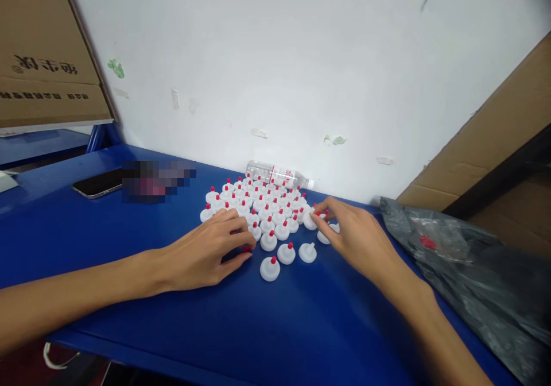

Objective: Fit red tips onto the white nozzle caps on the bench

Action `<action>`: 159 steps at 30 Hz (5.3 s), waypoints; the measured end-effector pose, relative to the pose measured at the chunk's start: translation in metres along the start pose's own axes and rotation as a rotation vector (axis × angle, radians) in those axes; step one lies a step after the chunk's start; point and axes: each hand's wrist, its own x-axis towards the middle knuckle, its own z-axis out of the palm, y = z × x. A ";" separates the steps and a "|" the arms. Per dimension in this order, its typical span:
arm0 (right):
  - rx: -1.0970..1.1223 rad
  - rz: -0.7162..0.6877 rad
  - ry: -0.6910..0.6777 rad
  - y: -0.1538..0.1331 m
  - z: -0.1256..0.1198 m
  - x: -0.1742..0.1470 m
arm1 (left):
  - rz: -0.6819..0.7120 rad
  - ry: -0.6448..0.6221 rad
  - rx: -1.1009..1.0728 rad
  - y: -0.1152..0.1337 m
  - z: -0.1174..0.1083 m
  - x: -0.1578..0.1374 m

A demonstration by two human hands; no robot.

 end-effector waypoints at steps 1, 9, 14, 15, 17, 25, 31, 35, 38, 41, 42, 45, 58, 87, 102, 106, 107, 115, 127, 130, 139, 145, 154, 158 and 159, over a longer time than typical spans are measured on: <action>0.068 -0.012 0.025 -0.001 0.001 -0.001 | -0.002 0.003 0.001 0.000 0.000 0.000; 0.090 -0.429 0.120 -0.034 0.010 -0.007 | 0.011 0.098 -0.026 0.007 -0.004 0.002; 0.007 -0.602 0.254 -0.062 0.015 -0.013 | 0.105 0.142 -0.027 0.012 -0.003 0.001; 0.002 -0.629 0.278 -0.065 0.015 -0.014 | 0.120 0.149 -0.021 0.013 -0.002 0.000; -0.001 -0.662 0.302 -0.071 0.015 -0.015 | 0.146 0.168 -0.007 0.014 -0.002 0.000; 0.010 -0.664 0.326 -0.069 0.018 -0.011 | 0.141 0.245 -0.027 0.017 -0.004 0.002; -0.018 -0.698 0.361 -0.072 0.019 -0.010 | 0.128 0.217 -0.029 0.014 -0.002 0.003; -0.005 -0.705 0.360 -0.072 0.016 -0.010 | 0.178 0.211 -0.061 0.016 -0.006 0.002; -0.005 -0.707 0.396 -0.073 0.014 -0.009 | 0.189 0.231 -0.099 0.018 -0.007 0.003; -0.003 -0.703 0.428 -0.077 0.013 -0.007 | 0.163 0.222 -0.171 0.022 -0.006 0.004; -0.006 -0.701 0.434 -0.079 0.012 -0.007 | 0.153 0.220 -0.190 0.023 -0.005 0.005; -0.033 -0.703 0.458 -0.078 0.009 -0.007 | 0.108 0.226 -0.242 0.026 -0.006 0.004; -0.088 -0.179 0.321 -0.009 0.004 0.000 | 0.081 0.233 -0.136 0.007 -0.012 -0.001; -0.206 -0.062 0.175 0.001 0.019 0.001 | 0.040 0.008 -0.059 0.006 -0.006 0.002; -0.137 -0.002 -0.029 0.005 0.035 -0.002 | 0.027 -0.027 -0.041 0.001 -0.003 0.001; -0.122 -0.021 -0.068 0.004 0.035 -0.001 | 0.029 -0.030 -0.037 0.001 -0.003 0.001; -0.122 -0.030 -0.079 0.004 0.035 -0.001 | 0.029 -0.033 -0.036 0.001 -0.003 0.001; -0.139 -0.044 -0.130 0.002 0.034 0.000 | 0.015 -0.043 -0.053 0.000 -0.003 0.000; -0.098 0.009 -0.078 -0.008 0.021 0.004 | 0.033 -0.055 -0.117 0.013 -0.002 -0.003; -0.106 -0.008 -0.084 -0.006 0.024 0.003 | 0.039 -0.048 -0.073 0.009 -0.001 -0.001; -0.112 -0.023 -0.126 -0.001 0.031 0.002 | 0.041 0.029 -0.011 0.006 -0.004 0.001; -0.109 -0.029 -0.116 -0.004 0.028 0.003 | 0.075 -0.002 -0.163 0.019 -0.004 -0.002; 0.001 -0.073 0.046 0.003 0.020 0.005 | 0.067 -0.021 -0.084 0.007 0.002 -0.004; 0.165 -0.065 0.186 0.004 0.012 0.005 | 0.041 -0.041 -0.081 0.005 0.001 -0.004; 0.216 -0.056 0.207 0.003 0.010 0.004 | 0.035 -0.047 -0.077 0.005 0.001 -0.003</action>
